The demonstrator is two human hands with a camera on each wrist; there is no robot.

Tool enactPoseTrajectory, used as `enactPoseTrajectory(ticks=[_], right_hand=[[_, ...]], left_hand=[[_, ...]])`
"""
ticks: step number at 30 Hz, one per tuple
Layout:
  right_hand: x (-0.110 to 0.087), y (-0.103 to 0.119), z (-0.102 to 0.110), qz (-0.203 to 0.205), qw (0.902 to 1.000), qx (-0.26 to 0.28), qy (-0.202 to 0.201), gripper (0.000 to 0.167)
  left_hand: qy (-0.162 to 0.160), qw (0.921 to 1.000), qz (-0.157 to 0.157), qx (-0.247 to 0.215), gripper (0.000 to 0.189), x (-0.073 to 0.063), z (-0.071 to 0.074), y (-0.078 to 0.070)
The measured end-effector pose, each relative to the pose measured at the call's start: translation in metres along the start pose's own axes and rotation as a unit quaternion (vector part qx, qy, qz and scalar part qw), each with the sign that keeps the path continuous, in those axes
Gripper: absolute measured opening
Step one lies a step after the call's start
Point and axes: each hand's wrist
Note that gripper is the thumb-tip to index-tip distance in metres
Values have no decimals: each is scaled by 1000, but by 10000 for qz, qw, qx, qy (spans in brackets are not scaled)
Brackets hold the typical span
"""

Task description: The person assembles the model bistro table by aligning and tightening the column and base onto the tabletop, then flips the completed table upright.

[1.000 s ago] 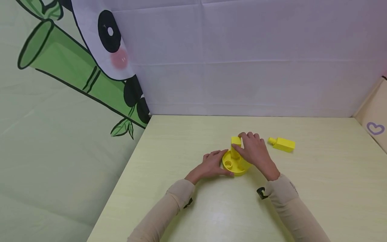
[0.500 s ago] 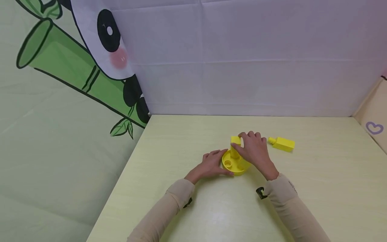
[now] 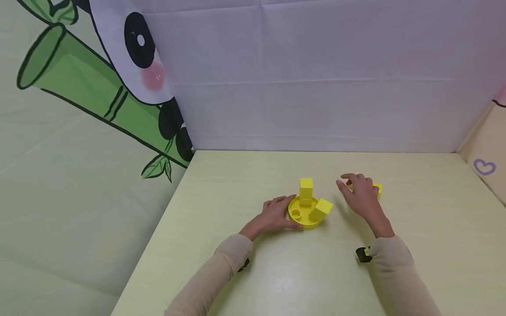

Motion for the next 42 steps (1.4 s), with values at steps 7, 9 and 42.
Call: enactPoseTrajectory(ticks=[7,9,42], right_hand=[[-15,-53,5,-882,9955,43,-330,55],[-18,-65,8,-1145,9932,-23,-194,63],[-24,-65,17,-804,9935,608,-537,50]], left_hand=[[6,10000,-35,-5,103,1,-4,7],[15,10000,-33,-3,103,1,-6,7],[-23,10000,-38,-5,102,2,-2,4]])
Point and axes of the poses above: each hand's wrist, its own x-axis towards the middle knuckle, its own z-axis out of the back of the hand, y = z × x, and after that the axes turned 7 degrees about -x, right-handed
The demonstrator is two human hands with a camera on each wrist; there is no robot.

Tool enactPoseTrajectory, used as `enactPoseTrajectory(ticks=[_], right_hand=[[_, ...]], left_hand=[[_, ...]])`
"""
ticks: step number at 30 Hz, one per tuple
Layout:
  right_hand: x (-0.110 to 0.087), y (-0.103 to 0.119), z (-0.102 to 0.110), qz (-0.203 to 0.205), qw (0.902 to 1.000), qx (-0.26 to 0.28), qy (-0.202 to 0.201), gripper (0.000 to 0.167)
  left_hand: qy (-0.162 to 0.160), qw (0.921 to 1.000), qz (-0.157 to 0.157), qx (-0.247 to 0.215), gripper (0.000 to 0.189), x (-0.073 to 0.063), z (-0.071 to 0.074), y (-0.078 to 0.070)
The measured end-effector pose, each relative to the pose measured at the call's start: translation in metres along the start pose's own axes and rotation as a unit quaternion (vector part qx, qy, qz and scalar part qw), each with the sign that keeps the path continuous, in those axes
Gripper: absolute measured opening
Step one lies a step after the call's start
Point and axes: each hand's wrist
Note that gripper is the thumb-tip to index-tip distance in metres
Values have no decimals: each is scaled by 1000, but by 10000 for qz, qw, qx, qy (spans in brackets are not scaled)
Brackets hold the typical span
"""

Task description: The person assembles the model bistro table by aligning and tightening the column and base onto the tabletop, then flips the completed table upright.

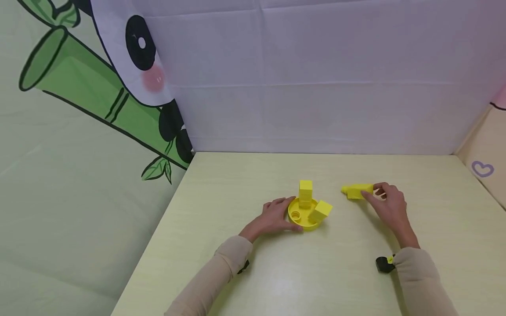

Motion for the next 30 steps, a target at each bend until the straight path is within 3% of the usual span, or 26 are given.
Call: enactPoseTrajectory(ticks=[6,11,14,19,26,30], right_hand=[[-1,45,9,691,9961,262,-482,41],[-3,94,20,1491,9840,693,-683,29],[-7,116,20,2005,9760,699,-489,27],[-17,143,8,2641,9642,237,-8,28],[-25,156,-16,2666,9603,-502,655,29],[-27,158,-24,2628,9588,-741,780,33]], left_hand=[[47,10000,2,-4,104,-1,1,1],[46,10000,-9,-39,104,-1,1,0],[42,10000,-2,-32,104,0,0,0],[42,10000,-15,-84,103,1,1,0],[36,9999,30,-122,102,-1,2,-2],[34,9999,22,-104,101,-2,2,-3]])
Point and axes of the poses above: each hand's wrist, its own x-axis towards the middle knuckle, its own z-axis out of the back of the hand, y = z × x, and after that the axes turned 7 degrees about -x, right-handed
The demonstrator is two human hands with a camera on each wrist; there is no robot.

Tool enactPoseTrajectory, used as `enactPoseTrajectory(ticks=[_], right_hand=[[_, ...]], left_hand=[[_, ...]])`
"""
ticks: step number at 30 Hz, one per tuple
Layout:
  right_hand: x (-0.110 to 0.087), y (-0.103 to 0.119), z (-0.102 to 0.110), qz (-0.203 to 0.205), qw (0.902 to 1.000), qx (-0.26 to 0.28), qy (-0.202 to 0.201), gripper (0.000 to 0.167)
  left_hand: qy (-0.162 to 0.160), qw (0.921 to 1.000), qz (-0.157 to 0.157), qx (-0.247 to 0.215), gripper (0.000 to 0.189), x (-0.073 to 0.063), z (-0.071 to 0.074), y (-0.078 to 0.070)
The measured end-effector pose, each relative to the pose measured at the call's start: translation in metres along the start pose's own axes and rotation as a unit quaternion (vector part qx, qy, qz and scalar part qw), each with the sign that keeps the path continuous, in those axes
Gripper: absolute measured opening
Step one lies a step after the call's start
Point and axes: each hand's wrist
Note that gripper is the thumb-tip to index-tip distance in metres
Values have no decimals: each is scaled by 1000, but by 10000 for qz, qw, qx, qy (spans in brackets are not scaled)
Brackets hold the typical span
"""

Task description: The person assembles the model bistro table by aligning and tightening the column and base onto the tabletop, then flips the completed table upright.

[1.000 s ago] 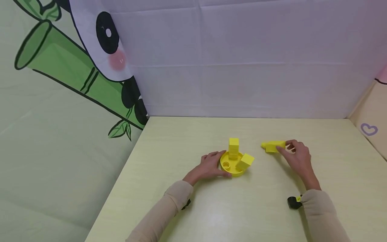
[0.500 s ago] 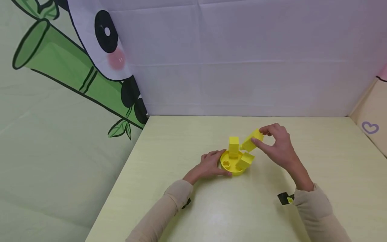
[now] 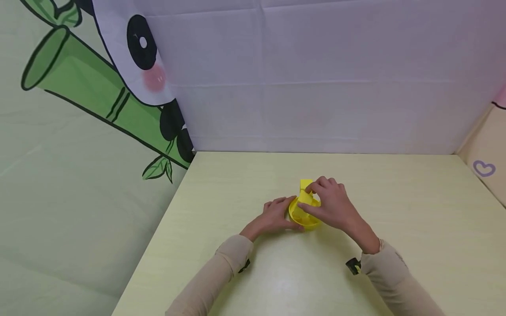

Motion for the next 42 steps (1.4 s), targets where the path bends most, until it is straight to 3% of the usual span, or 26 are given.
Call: enactPoseTrajectory(ticks=[19,27,35,42], right_hand=[[9,7,-14,-230,9981,-430,372,38],[14,13,-20,-297,9979,-347,458,36],[14,17,-22,-249,9978,-449,412,35],[15,17,-22,-195,9970,-528,528,43]], left_hand=[[-11,10000,-18,47,100,2,-1,1],[-12,9999,-160,60,84,0,0,2],[-25,9999,-141,-5,80,2,0,2],[-55,9994,-331,77,69,2,0,4]])
Point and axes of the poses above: each hand's wrist, its own x-axis towards the middle knuckle, its own z-axis out of the back of the hand, y = z × x, and after that the axes turned 7 degrees about -x, right-handed
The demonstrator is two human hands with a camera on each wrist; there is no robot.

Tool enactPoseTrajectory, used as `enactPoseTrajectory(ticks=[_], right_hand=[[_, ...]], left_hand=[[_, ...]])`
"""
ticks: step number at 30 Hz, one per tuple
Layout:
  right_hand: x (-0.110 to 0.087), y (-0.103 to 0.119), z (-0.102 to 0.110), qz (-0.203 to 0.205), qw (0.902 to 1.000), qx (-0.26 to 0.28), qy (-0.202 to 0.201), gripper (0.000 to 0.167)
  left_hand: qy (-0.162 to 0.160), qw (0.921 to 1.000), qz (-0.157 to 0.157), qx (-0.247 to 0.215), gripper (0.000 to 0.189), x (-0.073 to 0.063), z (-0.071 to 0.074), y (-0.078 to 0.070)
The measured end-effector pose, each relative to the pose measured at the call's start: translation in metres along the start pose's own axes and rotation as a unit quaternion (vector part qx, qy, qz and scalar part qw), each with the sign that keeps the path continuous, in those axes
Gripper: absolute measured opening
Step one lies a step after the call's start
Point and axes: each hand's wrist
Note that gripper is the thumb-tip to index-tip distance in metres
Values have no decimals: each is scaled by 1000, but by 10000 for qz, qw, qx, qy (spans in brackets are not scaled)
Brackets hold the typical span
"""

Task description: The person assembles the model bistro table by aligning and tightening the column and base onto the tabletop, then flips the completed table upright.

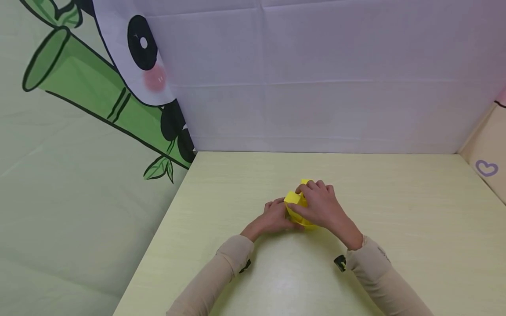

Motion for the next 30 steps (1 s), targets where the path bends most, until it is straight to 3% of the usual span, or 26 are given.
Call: enactPoseTrajectory(ticks=[7,11,18,25,30], right_hand=[[1,-5,4,828,9958,255,289,46],[2,-8,5,1017,9933,325,446,42],[5,-9,5,1038,9921,347,617,44],[7,-8,1,653,9976,-128,191,41],[6,-9,2,512,9984,-153,209,48]], left_hand=[[-57,9999,-1,-89,67,-2,1,-1],[-61,9999,14,-124,70,-1,0,1],[-71,9999,55,-122,69,-1,0,3],[46,10000,85,-10,75,-1,0,1],[80,9999,52,-35,79,-2,1,0]])
Point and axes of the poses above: each hand's wrist, its own x-axis towards the middle knuckle, its own z-axis out of the back of the hand, y = z × x, and after that the axes turned 7 degrees about -x, right-handed
